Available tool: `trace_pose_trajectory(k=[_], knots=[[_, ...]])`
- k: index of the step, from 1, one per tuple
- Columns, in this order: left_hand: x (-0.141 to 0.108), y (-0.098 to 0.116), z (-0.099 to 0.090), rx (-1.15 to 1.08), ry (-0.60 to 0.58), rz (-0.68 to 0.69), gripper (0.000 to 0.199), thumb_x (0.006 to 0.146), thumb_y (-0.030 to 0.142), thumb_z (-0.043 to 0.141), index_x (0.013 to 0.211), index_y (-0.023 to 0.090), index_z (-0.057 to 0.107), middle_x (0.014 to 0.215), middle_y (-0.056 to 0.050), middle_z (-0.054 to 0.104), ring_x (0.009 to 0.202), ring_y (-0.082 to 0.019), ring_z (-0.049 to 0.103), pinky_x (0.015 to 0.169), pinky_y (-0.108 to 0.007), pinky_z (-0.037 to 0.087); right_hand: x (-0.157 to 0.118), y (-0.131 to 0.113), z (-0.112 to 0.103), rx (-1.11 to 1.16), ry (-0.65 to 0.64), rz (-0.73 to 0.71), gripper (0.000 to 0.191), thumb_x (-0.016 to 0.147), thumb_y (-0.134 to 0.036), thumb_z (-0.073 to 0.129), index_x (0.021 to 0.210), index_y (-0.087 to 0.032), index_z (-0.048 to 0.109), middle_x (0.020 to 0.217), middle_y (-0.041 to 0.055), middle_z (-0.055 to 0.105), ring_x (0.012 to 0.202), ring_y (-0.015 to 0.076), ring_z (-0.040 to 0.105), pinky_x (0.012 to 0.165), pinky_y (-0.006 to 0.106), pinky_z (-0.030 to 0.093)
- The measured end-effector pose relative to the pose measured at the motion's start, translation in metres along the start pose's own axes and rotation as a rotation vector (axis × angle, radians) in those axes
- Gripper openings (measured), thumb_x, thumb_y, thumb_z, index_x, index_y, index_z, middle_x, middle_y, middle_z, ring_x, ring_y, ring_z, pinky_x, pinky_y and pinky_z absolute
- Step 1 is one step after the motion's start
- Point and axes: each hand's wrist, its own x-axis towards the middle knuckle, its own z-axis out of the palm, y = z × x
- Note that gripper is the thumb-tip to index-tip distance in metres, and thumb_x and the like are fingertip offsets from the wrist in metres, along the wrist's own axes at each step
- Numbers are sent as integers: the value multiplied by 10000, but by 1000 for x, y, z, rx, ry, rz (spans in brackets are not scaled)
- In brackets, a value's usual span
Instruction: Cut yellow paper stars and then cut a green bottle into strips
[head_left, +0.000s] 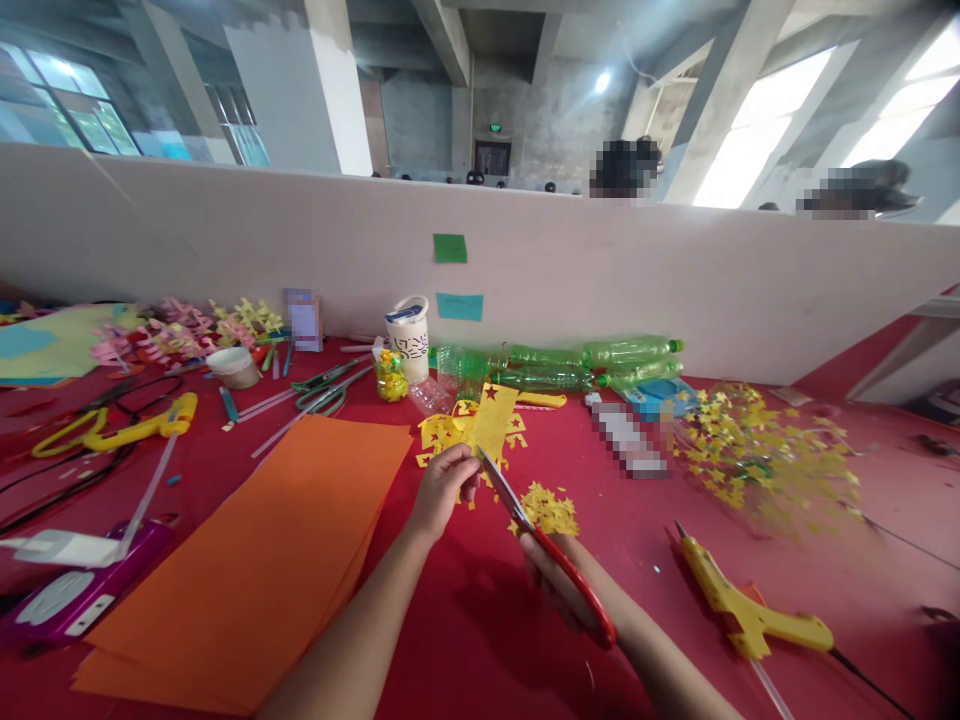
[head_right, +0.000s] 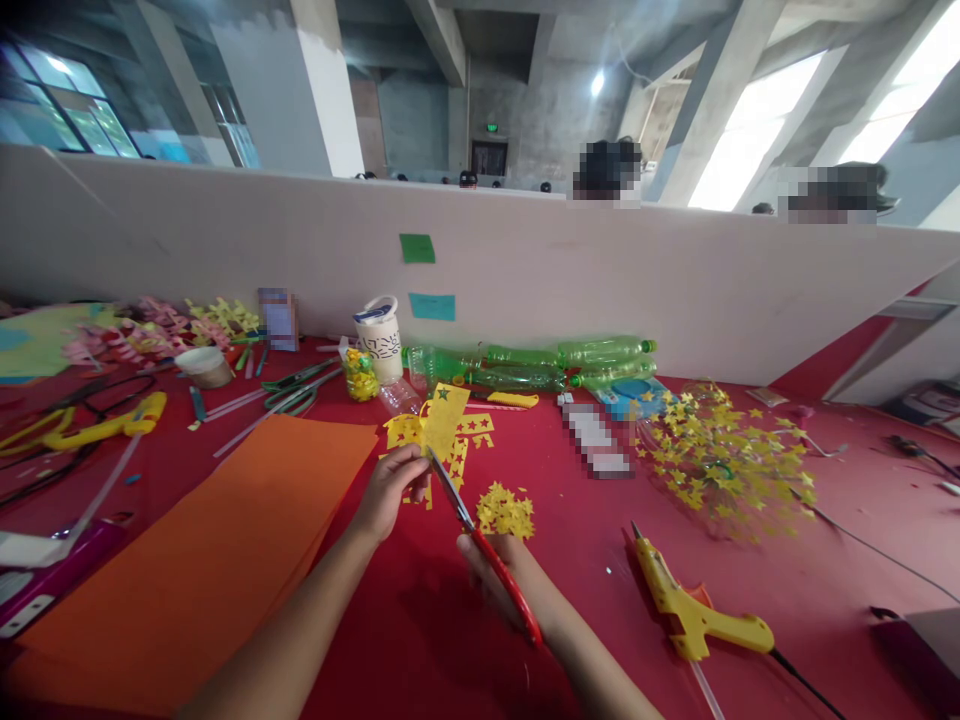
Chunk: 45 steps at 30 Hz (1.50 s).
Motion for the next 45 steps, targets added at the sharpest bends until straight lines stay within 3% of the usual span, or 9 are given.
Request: trace_pose_trajectory(k=[14,29,35,45], knots=[[0,0,0,-87,6,-14,256,803,312,577,608,175,484,540,38,519,450,-73,456,456,-203,343,2,3,-1,-75,44,35,562,853,-684,437,609,-179,453,428,-56,432,291,50,386,296,163,253],[4,1,-2,-172,123,-19,250,785,396,628,698,180,535,530,58,487,414,-54,377,392,-184,272,2,3,3,4,52,-30,543,851,-660,465,591,-185,420,438,-58,405,323,49,363,336,176,256],[0,-1,1,-155,5,-91,303,800,419,629,669,162,538,513,39,516,400,-50,385,376,-182,235,3,1,6,-36,88,-41,482,845,-591,530,606,-187,423,454,-58,411,349,53,356,359,185,251],[3,0,-2,-189,89,-4,222,821,344,601,693,177,532,541,54,509,407,-53,396,388,-182,291,7,9,5,-122,84,-56,485,853,-582,536,595,-190,411,465,-53,409,373,55,354,368,188,243]])
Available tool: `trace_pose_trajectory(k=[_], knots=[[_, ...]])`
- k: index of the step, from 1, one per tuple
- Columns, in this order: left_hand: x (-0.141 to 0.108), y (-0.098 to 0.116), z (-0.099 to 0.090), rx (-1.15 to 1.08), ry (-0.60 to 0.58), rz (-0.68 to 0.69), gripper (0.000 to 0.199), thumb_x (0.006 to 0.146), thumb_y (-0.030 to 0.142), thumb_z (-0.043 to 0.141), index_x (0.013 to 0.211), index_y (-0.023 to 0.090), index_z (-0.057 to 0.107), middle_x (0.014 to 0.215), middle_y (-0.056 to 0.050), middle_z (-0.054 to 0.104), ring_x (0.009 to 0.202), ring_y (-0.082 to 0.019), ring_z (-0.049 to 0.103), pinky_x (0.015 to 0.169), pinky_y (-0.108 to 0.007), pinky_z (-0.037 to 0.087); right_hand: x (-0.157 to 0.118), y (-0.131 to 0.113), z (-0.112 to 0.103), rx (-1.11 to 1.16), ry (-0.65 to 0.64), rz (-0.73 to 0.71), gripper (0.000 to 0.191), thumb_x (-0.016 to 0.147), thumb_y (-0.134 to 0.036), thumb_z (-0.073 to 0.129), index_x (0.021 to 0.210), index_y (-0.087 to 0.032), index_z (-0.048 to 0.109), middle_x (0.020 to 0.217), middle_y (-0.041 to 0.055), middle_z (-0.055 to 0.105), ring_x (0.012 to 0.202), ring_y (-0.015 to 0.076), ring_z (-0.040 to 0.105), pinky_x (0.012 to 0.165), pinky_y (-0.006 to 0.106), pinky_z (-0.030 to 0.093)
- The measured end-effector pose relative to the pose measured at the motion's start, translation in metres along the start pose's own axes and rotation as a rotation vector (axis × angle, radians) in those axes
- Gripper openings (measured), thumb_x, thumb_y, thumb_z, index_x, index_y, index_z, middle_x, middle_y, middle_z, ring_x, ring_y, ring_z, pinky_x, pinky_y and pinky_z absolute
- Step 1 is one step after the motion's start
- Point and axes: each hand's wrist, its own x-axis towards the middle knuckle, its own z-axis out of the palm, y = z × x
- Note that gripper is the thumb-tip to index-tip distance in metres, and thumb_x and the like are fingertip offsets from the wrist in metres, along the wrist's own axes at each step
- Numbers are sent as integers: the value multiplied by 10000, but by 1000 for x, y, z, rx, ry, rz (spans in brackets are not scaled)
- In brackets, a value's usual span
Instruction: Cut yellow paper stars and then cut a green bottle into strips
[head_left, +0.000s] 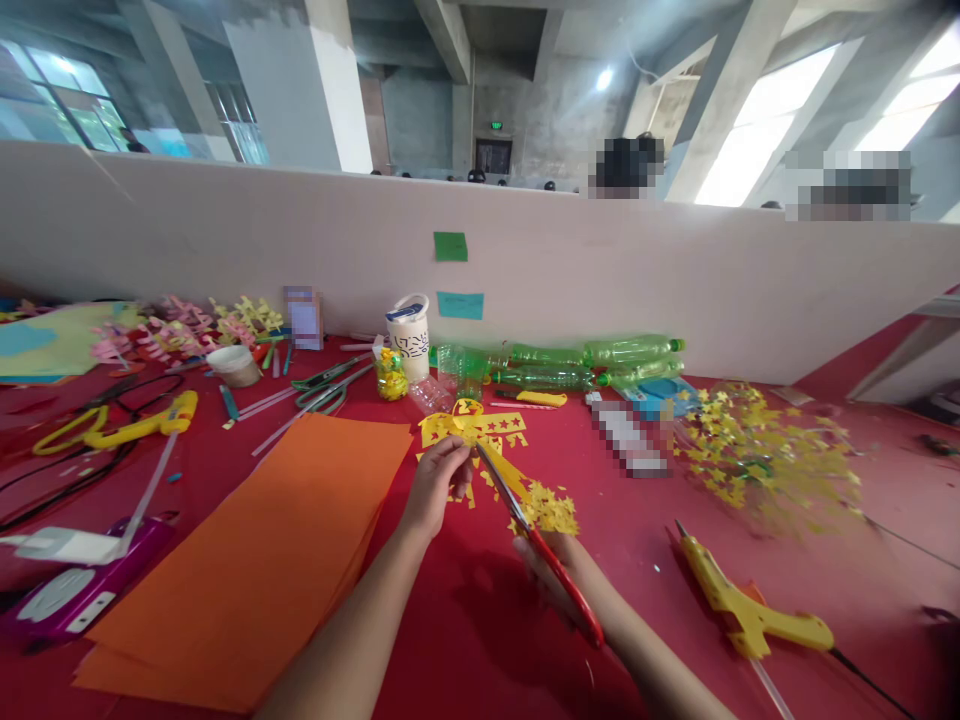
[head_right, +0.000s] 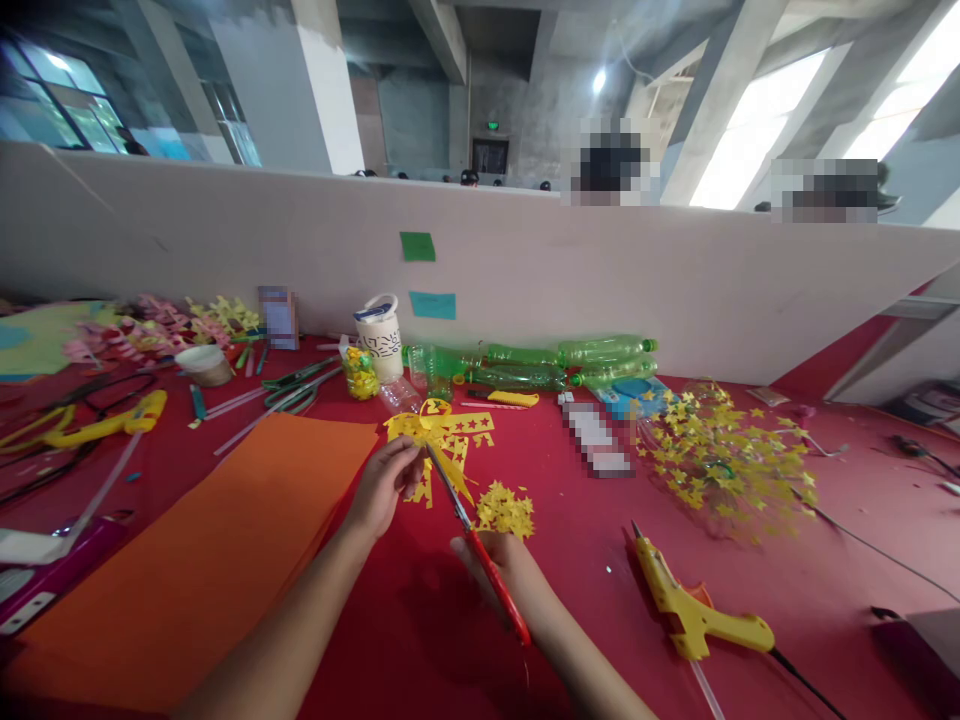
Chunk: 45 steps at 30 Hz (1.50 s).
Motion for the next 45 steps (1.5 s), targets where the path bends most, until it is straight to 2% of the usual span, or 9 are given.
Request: trace_pose_trajectory(k=[3,10,30,45], knots=[[1,-1,0,16,17,14,229,831,348,585,686,180,529,539,55,500,410,-56,398,387,-184,289,-1,0,-1,-19,4,-4,487,863,-581,525,601,-187,411,470,-52,409,379,53,348,374,195,232],[1,-2,-2,88,-3,31,231,841,333,564,674,177,532,538,53,482,423,-59,396,398,-187,286,-6,-5,-9,-10,-79,-49,482,883,-601,482,650,-181,439,478,-62,388,391,56,357,388,193,255],[2,-4,-4,112,-23,-9,218,813,345,577,681,171,569,531,46,503,425,-62,408,403,-185,293,-5,-6,-11,-1,-90,-48,534,858,-659,474,634,-175,460,473,-51,415,377,52,378,368,183,257],[2,-1,-5,130,-25,-18,234,800,354,579,653,172,562,528,42,498,426,-65,411,407,-189,292,-5,-9,-11,-26,-73,66,546,842,-676,463,629,-174,466,455,-45,465,298,50,377,321,171,260]])
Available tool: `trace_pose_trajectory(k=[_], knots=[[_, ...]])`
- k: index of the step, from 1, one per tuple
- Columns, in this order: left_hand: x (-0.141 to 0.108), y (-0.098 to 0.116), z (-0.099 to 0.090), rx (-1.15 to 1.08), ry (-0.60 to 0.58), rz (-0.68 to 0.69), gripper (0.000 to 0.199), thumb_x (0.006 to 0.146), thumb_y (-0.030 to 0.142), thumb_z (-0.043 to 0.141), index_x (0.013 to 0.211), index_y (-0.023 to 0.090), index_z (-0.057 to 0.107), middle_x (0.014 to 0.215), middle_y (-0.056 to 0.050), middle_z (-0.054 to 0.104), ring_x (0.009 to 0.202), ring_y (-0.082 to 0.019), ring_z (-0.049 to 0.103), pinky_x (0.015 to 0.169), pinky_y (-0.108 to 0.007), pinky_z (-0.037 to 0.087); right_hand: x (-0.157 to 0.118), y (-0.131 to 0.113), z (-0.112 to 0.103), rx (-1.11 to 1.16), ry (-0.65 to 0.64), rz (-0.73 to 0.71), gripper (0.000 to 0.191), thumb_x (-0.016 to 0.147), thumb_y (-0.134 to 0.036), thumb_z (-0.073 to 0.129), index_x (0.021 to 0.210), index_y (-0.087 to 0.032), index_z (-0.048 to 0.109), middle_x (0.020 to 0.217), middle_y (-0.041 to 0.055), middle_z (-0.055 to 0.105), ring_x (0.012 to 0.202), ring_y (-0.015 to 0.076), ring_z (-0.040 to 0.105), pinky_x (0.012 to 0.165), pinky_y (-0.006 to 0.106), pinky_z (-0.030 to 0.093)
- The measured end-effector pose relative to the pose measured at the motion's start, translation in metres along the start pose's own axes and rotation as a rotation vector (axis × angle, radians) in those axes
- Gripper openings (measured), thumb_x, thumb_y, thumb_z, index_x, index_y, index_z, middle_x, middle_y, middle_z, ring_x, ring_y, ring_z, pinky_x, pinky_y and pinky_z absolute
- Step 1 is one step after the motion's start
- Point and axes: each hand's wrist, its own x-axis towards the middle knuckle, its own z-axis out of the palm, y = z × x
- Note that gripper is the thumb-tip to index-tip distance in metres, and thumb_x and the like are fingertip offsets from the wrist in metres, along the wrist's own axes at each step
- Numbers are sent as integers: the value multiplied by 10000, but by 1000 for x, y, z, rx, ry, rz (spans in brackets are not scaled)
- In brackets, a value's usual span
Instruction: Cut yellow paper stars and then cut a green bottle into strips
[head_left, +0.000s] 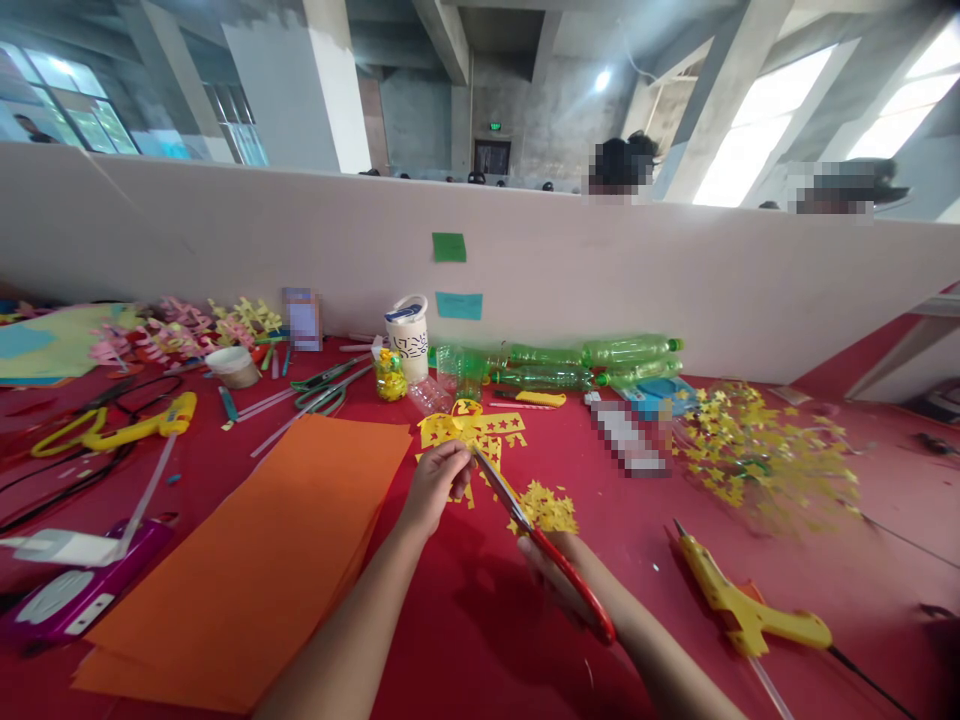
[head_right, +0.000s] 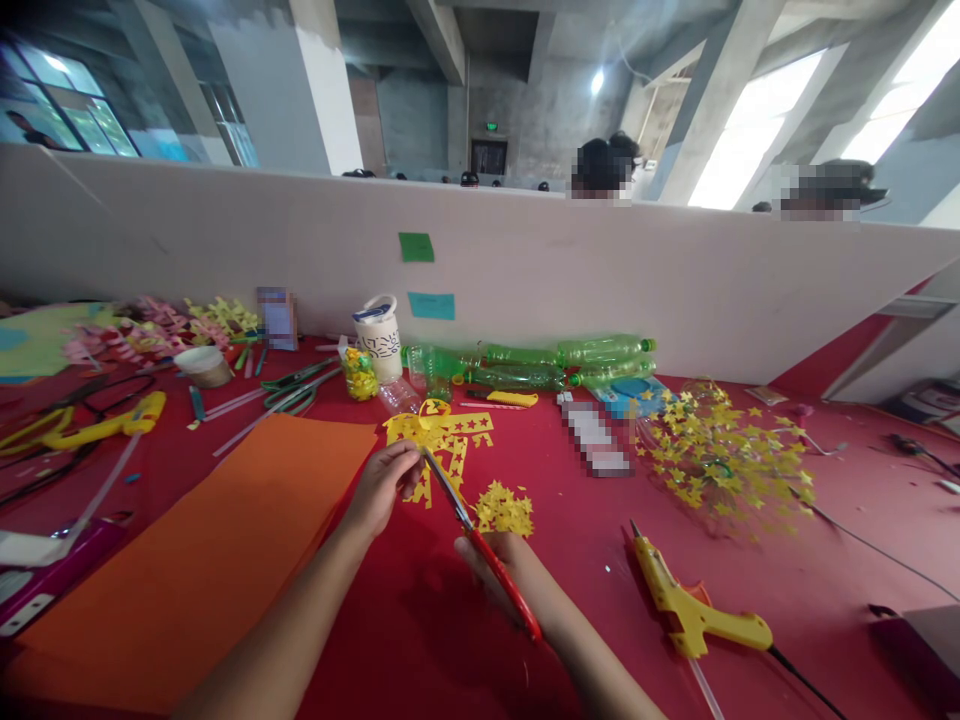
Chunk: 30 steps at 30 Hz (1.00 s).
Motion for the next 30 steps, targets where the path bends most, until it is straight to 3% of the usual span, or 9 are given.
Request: trace_pose_trajectory(k=[15,23,25,27,30], knots=[[0,-1,-2,-21,3,-15,219,789,342,593,654,170,572,534,34,509,442,-75,421,414,-196,301,-1,-4,-2,-10,-12,25,546,826,-683,481,615,-180,449,435,-53,432,304,57,377,320,173,253],[2,1,-4,8,37,43,187,786,329,595,671,188,550,533,53,470,454,-80,406,450,-207,306,-2,-4,-1,29,-21,6,594,809,-725,467,591,-173,460,411,-58,411,305,42,347,329,169,231],[2,2,-4,52,60,95,170,775,306,601,656,191,565,596,35,499,539,-97,462,524,-215,366,-2,-4,0,43,-23,10,603,797,-738,471,591,-171,468,410,-60,408,299,42,343,318,167,227],[3,3,-3,87,106,172,138,754,274,615,647,189,592,777,-10,578,744,-136,549,665,-228,425,-1,-3,0,52,-24,10,612,787,-751,468,590,-172,468,411,-61,408,295,45,346,307,166,228],[3,4,0,62,113,206,111,736,260,613,652,187,606,1041,-62,611,1031,-207,545,838,-265,431,0,-1,1,78,-32,-9,626,777,-771,457,588,-174,462,426,-56,426,306,48,369,309,165,240]])
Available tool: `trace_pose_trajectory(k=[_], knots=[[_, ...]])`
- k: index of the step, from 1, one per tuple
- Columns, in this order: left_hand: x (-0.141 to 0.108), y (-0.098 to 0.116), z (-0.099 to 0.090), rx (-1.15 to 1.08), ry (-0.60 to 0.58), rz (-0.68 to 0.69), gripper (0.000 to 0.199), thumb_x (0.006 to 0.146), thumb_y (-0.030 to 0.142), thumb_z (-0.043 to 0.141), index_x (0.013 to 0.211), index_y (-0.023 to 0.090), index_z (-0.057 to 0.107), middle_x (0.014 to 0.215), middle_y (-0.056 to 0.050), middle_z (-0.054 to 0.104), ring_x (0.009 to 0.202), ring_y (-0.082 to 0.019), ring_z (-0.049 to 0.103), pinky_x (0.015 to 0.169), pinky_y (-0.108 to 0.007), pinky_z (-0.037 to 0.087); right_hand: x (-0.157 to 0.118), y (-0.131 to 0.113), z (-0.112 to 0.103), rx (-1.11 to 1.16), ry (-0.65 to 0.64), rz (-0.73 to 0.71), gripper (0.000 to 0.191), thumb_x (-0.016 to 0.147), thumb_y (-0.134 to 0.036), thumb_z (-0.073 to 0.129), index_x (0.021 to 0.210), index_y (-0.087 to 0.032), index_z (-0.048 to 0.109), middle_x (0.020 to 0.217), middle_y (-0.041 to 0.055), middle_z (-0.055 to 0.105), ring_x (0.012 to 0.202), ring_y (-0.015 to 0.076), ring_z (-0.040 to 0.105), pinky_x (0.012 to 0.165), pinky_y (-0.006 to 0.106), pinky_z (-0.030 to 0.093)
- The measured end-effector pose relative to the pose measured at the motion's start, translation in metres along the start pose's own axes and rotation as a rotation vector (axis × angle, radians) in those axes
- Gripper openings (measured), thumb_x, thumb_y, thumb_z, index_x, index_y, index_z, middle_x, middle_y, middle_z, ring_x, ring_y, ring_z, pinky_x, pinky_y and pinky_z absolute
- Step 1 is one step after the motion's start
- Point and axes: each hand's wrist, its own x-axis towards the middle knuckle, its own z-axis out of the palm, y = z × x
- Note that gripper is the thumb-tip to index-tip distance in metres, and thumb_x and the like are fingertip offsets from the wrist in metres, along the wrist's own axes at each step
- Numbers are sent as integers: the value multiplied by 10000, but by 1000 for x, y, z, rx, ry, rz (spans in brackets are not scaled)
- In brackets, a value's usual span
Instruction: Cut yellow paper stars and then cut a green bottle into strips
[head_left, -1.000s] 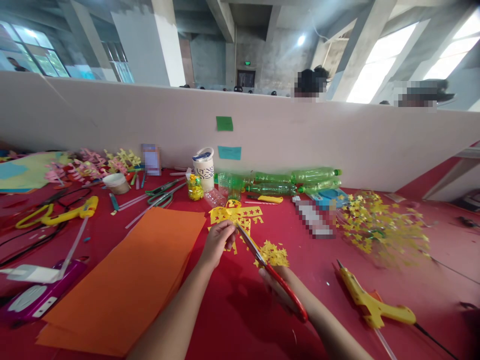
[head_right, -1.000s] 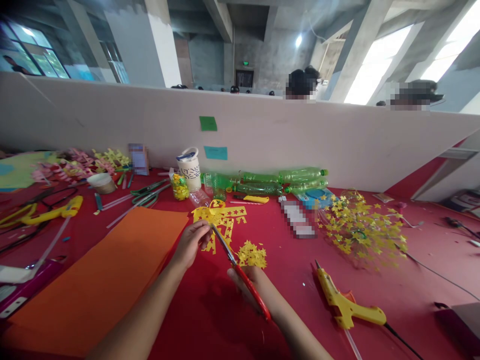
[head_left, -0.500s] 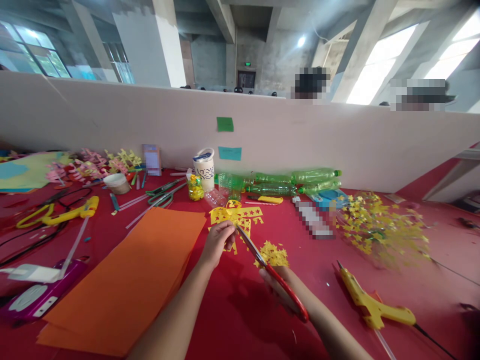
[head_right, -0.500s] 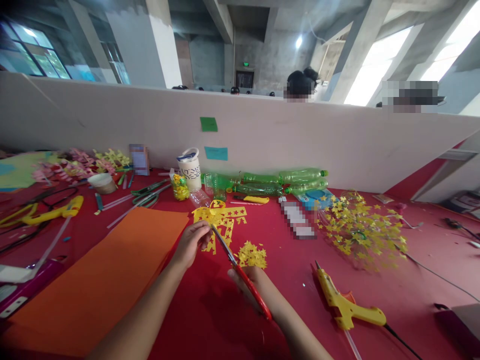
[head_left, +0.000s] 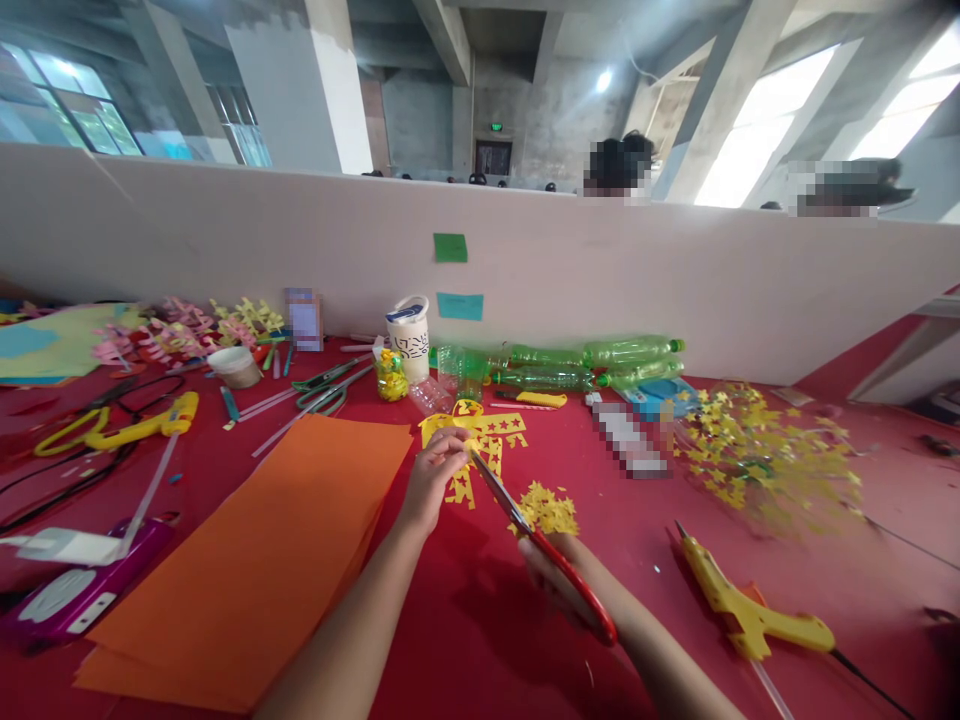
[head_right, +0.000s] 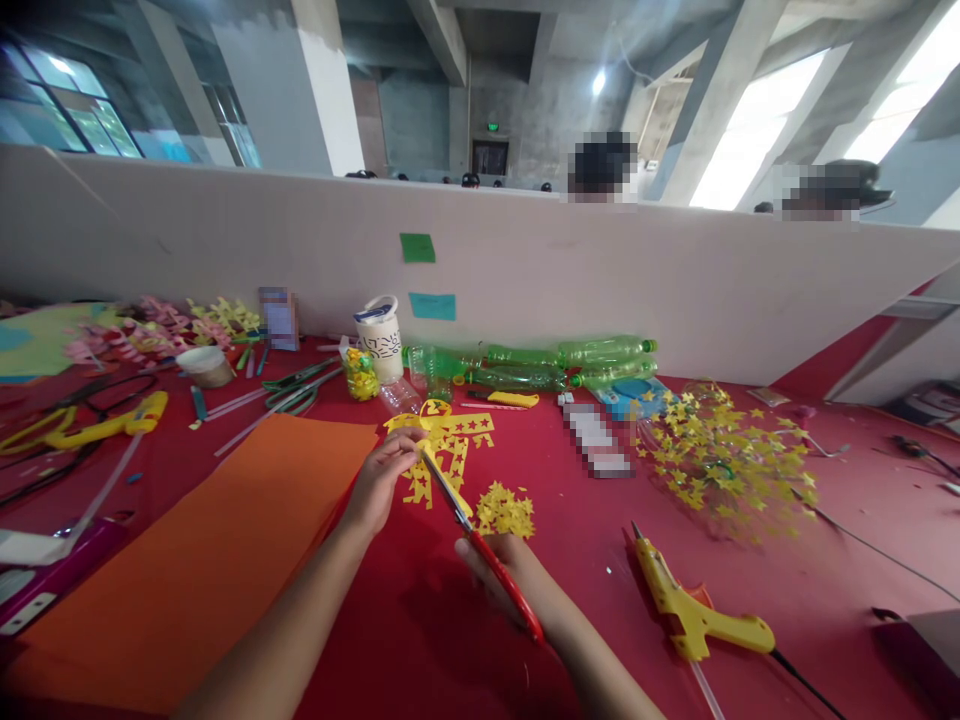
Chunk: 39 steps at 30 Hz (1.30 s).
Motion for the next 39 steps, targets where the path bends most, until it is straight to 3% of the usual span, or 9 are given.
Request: trace_pose_trajectory(k=[4,11,25,39], knots=[[-1,2,2,-57,-39,-88,132,725,295,621,643,195,595,942,-46,641,964,-207,566,839,-279,429,-1,3,-1,56,-47,-50,623,799,-760,440,599,-171,473,410,-69,389,312,46,357,327,168,233],[-2,1,1,-61,-76,-99,130,721,276,637,625,199,597,915,-17,602,915,-179,537,811,-250,413,-3,1,-5,51,-79,-60,596,811,-735,464,618,-171,467,400,-74,376,332,44,343,352,167,232],[-8,-6,13,-131,-41,-87,80,760,267,605,711,208,627,751,10,581,777,-150,545,774,-245,430,0,4,3,49,-27,-83,577,837,-717,437,632,-178,468,412,-66,388,334,53,351,358,183,241],[-7,-11,10,-134,-76,-84,100,790,253,589,711,196,607,733,12,555,763,-145,510,769,-248,404,-1,-1,4,9,69,12,576,836,-698,436,574,-185,441,409,-59,395,295,56,374,322,182,240]])
